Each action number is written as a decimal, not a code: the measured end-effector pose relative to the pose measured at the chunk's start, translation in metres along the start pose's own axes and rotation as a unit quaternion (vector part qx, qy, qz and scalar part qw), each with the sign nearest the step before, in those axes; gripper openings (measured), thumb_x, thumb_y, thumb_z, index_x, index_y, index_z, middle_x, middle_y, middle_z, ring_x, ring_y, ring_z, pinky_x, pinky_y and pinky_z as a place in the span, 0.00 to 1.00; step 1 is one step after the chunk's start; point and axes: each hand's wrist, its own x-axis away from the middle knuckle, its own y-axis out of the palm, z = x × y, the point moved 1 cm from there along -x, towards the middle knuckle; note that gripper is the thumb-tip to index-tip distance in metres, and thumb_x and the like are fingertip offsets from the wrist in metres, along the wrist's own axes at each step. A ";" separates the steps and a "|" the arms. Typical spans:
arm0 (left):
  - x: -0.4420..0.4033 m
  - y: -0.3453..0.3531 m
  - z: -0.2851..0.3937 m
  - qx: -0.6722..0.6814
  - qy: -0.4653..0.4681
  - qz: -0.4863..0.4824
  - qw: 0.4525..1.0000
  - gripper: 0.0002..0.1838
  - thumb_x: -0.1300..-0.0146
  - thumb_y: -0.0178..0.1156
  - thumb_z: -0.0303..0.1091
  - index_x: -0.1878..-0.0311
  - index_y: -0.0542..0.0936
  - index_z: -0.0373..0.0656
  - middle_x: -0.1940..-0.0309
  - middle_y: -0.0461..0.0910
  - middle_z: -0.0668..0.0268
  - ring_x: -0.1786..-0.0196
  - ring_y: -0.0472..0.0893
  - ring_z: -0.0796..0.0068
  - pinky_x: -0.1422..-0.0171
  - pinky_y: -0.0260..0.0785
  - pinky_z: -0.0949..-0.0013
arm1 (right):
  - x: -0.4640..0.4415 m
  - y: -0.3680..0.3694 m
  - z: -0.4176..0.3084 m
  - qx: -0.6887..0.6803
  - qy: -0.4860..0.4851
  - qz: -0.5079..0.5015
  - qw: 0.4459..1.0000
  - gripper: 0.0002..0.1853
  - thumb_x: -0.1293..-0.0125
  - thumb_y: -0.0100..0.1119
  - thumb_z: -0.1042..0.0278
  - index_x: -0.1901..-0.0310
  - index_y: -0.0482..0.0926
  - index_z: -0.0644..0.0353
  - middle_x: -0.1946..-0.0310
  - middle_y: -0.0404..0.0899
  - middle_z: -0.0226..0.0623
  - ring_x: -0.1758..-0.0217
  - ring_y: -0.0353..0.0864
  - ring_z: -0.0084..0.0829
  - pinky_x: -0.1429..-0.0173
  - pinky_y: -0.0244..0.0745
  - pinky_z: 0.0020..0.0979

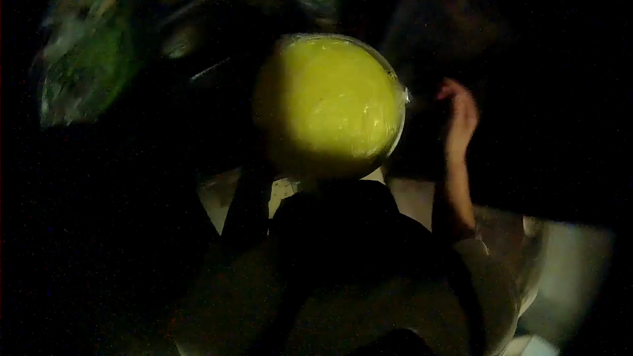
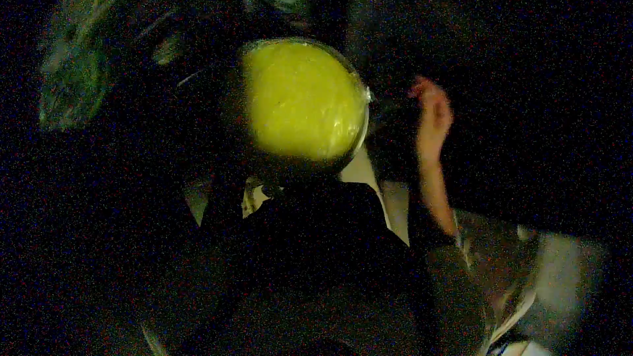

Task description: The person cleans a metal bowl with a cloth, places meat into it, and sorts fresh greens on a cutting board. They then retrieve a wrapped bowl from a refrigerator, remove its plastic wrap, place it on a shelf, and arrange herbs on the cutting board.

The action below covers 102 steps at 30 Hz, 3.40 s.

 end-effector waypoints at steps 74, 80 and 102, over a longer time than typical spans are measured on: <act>0.027 0.328 -0.182 -0.636 0.340 -0.589 0.365 0.32 0.35 0.55 0.43 0.30 0.60 0.45 0.32 0.63 0.56 0.29 0.59 0.56 0.28 0.50 0.43 | 0.419 -0.324 -0.066 0.514 0.206 0.340 0.760 0.36 0.49 0.66 0.46 0.39 0.71 0.52 0.36 0.66 0.45 0.30 0.58 0.51 0.28 0.49 0.55; 0.005 0.344 -0.186 -0.878 0.253 -0.246 0.323 0.39 0.44 0.60 0.44 0.29 0.59 0.44 0.27 0.56 0.60 0.26 0.52 0.46 0.28 0.36 0.33 | 0.431 -0.336 -0.059 0.534 0.199 0.303 0.763 0.26 0.49 0.67 0.54 0.47 0.78 0.49 0.37 0.67 0.42 0.33 0.61 0.50 0.31 0.54 0.53; -0.136 0.216 -0.225 -0.584 0.296 -0.157 0.740 0.38 0.42 0.62 0.32 0.29 0.58 0.44 0.30 0.58 0.54 0.27 0.55 0.51 0.28 0.54 0.51 | 0.412 -0.329 -0.049 0.011 0.171 0.744 0.646 0.07 0.31 0.54 0.67 0.65 0.73 0.60 0.73 0.78 0.33 0.71 0.76 0.25 0.60 0.72 0.25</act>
